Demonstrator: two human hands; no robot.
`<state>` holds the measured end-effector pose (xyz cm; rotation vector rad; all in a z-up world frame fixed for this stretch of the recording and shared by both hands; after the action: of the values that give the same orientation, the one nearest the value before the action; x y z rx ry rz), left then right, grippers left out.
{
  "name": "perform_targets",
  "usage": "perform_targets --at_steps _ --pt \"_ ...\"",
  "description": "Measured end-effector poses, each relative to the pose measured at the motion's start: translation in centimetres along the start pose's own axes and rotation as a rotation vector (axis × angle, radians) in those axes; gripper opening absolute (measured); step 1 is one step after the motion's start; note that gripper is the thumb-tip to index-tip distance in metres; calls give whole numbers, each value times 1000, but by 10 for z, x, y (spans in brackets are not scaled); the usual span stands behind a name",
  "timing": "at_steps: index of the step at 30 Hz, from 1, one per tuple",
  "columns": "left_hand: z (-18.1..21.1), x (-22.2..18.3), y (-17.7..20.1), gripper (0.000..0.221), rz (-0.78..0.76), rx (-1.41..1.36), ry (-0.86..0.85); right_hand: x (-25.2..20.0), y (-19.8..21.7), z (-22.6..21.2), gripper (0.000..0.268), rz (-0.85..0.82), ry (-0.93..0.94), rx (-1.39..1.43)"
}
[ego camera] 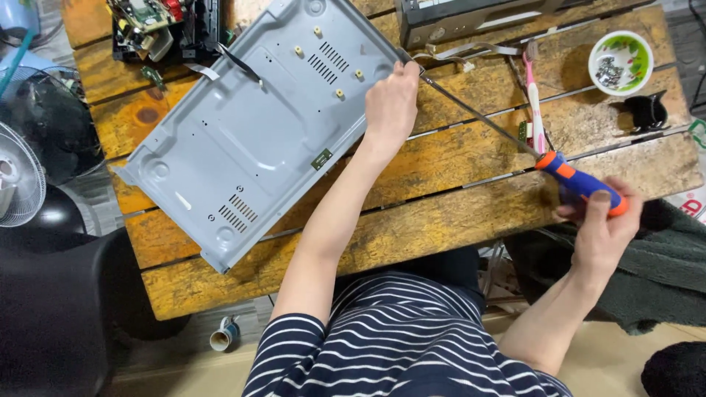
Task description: Removing screws and a metal panel from an electronic device using a screwdriver.
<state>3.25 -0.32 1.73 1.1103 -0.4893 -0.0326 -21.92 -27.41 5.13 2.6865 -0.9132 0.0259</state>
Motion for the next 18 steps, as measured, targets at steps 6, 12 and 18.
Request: perform_targets --at_steps 6,12,18 --pt "-3 5 -7 16 27 43 4 13 6 26 43 -20 -21 330" --pt "-5 -5 -7 14 31 35 -2 18 17 79 42 298 65 149" --pt "-4 0 -5 15 33 54 -4 13 -18 13 43 329 189 121"
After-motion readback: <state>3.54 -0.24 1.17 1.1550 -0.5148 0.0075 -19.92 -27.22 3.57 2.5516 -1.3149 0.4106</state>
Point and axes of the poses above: each hand's wrist, its own x-axis towards the middle knuckle, its own y-axis out of the back of the hand, z = x × y, the point moved 3 cm from there along x, towards the middle knuckle, and after that the axes turned 3 degrees about z, right-handed, at the moved point
